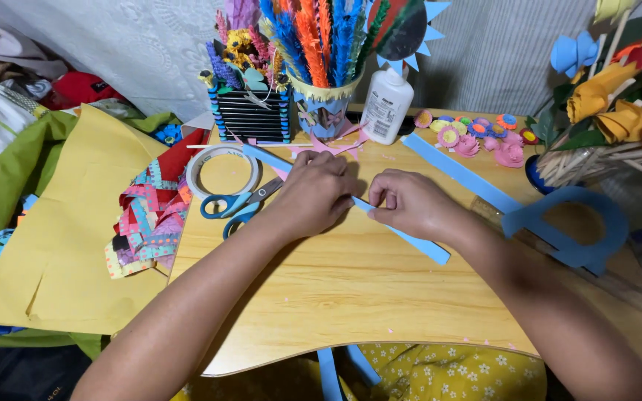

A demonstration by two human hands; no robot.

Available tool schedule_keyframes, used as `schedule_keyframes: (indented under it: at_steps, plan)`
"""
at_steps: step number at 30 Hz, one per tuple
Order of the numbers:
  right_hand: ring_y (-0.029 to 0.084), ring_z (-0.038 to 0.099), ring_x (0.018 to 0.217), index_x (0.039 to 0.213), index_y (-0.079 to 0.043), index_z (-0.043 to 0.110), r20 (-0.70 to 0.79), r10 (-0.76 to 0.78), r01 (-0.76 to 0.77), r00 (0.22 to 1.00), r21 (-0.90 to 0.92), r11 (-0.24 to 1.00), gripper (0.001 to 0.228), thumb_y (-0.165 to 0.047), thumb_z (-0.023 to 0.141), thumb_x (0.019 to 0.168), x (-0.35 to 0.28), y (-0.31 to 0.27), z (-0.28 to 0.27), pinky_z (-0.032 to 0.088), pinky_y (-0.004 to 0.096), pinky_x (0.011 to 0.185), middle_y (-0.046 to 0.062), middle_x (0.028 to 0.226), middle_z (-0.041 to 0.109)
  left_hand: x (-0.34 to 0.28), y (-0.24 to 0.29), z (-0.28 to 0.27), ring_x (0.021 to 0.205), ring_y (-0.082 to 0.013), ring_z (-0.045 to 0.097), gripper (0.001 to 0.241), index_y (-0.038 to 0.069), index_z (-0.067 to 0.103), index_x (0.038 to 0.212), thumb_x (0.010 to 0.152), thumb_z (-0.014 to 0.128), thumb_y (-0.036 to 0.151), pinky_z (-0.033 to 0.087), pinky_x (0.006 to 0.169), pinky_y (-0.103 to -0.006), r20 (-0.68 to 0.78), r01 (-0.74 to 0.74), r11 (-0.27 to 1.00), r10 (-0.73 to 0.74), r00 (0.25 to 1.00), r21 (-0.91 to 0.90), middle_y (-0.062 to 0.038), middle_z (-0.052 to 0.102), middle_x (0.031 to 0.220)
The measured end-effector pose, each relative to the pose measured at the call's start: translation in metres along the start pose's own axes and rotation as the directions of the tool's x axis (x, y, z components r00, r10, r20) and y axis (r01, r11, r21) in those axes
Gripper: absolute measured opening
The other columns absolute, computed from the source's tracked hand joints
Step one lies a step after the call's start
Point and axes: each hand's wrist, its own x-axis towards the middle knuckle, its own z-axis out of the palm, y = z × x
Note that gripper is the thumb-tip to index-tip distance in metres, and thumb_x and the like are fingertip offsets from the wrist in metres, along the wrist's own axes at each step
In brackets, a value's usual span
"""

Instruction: Cutting and folding blue paper strips to create a craft item

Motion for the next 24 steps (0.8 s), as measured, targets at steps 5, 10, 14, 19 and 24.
schedule_keyframes:
  at_steps: [5, 10, 14, 19, 24]
  plan:
    - [0.029, 0.070, 0.079, 0.089, -0.012, 0.074, -0.062, -0.162, 0.143, 0.985, -0.236, 0.961, 0.010, -0.020, 0.069, 0.088, -0.022, -0.024, -0.005, 0.055, 0.041, 0.066, 0.007, 0.084, 0.070, 0.001, -0.003, 0.017, 0.097, -0.0236, 0.059, 0.012, 0.020, 0.074, 0.085, 0.081, 0.078, 0.030, 0.038, 0.101, -0.0492, -0.192, -0.117, 0.992, 0.123, 0.974, 0.043, -0.002, 0.062, 0.086]
    - [0.032, 0.069, 0.081, 0.086, -0.012, 0.075, -0.155, -0.302, 0.219, 0.941, -0.403, 0.889, 0.017, -0.025, 0.067, 0.093, -0.051, 0.002, -0.013, 0.056, 0.044, 0.070, 0.008, 0.081, 0.071, -0.004, -0.007, -0.013, 0.094, -0.0221, 0.061, 0.012, 0.021, 0.075, 0.083, 0.081, 0.079, 0.032, 0.038, 0.101, -0.0481, -0.319, -0.128, 0.990, 0.141, 0.937, 0.062, 0.000, 0.062, 0.082]
    - [0.025, 0.070, 0.076, 0.087, -0.018, 0.078, -0.247, -0.300, 0.199, 0.922, -0.363, 0.910, 0.012, -0.025, 0.070, 0.093, -0.078, 0.043, -0.027, 0.057, 0.036, 0.067, 0.002, 0.079, 0.072, -0.011, -0.010, -0.036, 0.092, -0.0214, 0.061, 0.010, 0.022, 0.074, 0.081, 0.081, 0.080, 0.030, 0.039, 0.099, -0.0485, -0.398, -0.108, 0.989, 0.139, 0.907, 0.100, 0.001, 0.062, 0.081]
    - [0.022, 0.068, 0.070, 0.089, -0.019, 0.078, -0.328, -0.215, 0.060, 0.920, -0.424, 0.904, 0.013, -0.025, 0.068, 0.097, -0.087, 0.069, -0.030, 0.057, 0.035, 0.064, 0.002, 0.077, 0.070, -0.015, -0.019, -0.047, 0.090, -0.0243, 0.063, 0.007, 0.022, 0.073, 0.086, 0.084, 0.078, 0.026, 0.042, 0.095, -0.0489, -0.535, -0.085, 0.994, 0.110, 0.838, 0.072, 0.000, 0.062, 0.080]
    - [0.015, 0.072, 0.076, 0.130, 0.005, 0.064, -0.071, -0.039, 0.075, 0.997, 0.637, 0.767, 0.049, -0.028, 0.067, 0.094, -0.060, 0.007, 0.018, 0.063, 0.030, 0.064, 0.016, 0.100, 0.079, -0.008, 0.015, -0.039, 0.085, -0.0213, 0.063, 0.008, 0.020, 0.073, 0.086, 0.094, 0.071, 0.021, 0.044, 0.095, -0.0463, -0.664, -0.152, 0.953, 0.294, 0.687, 0.263, 0.000, 0.063, 0.081]
